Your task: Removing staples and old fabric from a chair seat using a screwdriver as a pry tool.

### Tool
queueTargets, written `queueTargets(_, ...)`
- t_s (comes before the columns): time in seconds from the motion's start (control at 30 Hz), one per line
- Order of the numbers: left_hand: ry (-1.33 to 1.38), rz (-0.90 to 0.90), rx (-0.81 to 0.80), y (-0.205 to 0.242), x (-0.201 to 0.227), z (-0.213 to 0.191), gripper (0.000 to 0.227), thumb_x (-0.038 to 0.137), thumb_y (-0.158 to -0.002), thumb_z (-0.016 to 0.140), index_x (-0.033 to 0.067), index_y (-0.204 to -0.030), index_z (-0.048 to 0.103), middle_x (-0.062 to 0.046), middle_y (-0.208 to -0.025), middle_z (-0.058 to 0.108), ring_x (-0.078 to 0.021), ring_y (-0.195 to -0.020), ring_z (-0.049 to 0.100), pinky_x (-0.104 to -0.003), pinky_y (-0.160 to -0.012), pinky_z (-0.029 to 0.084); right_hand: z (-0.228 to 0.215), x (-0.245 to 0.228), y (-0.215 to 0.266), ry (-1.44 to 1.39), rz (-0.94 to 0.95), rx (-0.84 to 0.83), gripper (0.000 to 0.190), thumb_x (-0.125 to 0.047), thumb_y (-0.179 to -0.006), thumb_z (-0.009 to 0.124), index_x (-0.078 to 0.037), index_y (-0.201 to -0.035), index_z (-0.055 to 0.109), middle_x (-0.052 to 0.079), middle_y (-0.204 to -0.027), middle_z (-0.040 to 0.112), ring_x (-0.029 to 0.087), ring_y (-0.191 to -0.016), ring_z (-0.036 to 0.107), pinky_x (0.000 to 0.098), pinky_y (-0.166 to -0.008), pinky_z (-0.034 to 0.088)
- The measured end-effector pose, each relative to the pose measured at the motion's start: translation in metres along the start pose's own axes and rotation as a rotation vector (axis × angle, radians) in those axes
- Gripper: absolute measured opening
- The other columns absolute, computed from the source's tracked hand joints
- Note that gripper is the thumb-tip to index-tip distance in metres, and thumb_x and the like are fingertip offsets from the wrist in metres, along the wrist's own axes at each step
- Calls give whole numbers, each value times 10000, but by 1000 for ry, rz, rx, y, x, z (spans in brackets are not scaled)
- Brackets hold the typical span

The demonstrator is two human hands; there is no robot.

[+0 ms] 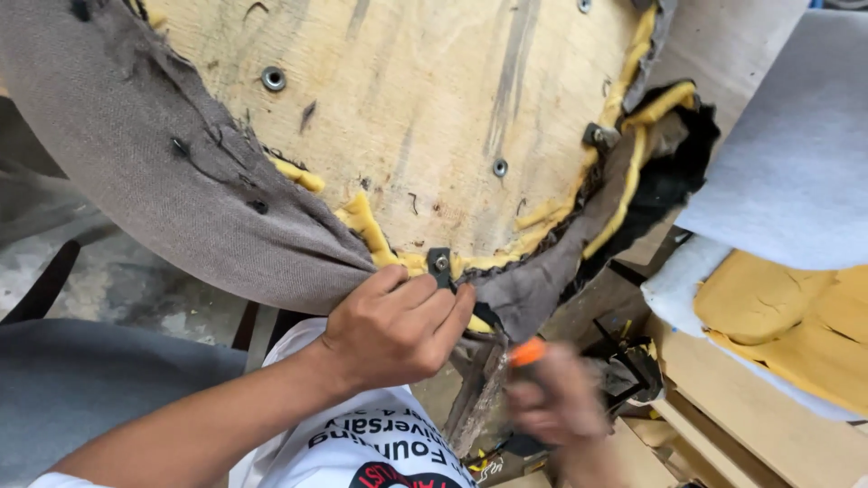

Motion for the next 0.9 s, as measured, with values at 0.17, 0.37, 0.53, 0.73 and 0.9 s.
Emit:
queueTargets(0.17, -6, 0, -2, 1, -2, -4, 175, 101, -1003, 582, 98, -895, 720, 21, -644, 457, -169, -590, 476, -303, -559, 313, 17, 35, -8, -77, -289, 299, 409, -434, -998, 507, -27, -1020, 543, 123, -669, 528, 138, -363, 407, 208, -280, 227)
queueTargets(0.37, -61, -145, -133, 9, 26, 4, 211, 121, -948, 652, 60, -1134, 733, -58, -914, 689, -179, -806, 566, -355, -802, 386, 78, -51, 51, 1493, -328, 813, 260, -307, -817, 704, -147, -1022, 714, -8, -853, 786, 87, -722, 702, 259, -704, 541)
queueTargets(0.53, -72, -40, 5, 4, 11, 8, 73, 144, -978, 699, 121, -916, 731, 33, -713, 553, -128, -646, 470, -311, -755, 361, 105, -65, 58, 2238, -715, 766, 293, -289, -961, 627, -224, -1226, 734, -77, -821, 683, 134, -618, 620, 295, -484, 443)
queueTargets(0.73, 10, 36, 99, 2, 4, 6, 166, 43, -973, 630, 103, -831, 692, 49, -632, 424, -122, -572, 383, -282, -691, 391, 129, -86, 59, 2638, -811, 741, 271, -383, -981, 653, -299, -1210, 769, -109, -832, 659, 123, -634, 627, 256, -461, 393)
queueTargets(0.9, 35, -8, 132, 1, 6, 6, 377, 27, -979, 692, 158, -657, 547, 49, -605, 370, -122, -560, 344, -287, -644, 380, 137, -91, 59, 2803, -811, 736, 222, -449, -996, 674, -342, -1158, 782, -133, -808, 658, 119, -607, 597, 225, -490, 364)
Point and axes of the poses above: each hand's wrist, its own y-axis away from the middle knuckle, its own z-axis out of the palm, x = y × z, the point moved 1 cm from there along -y, towards the middle knuckle
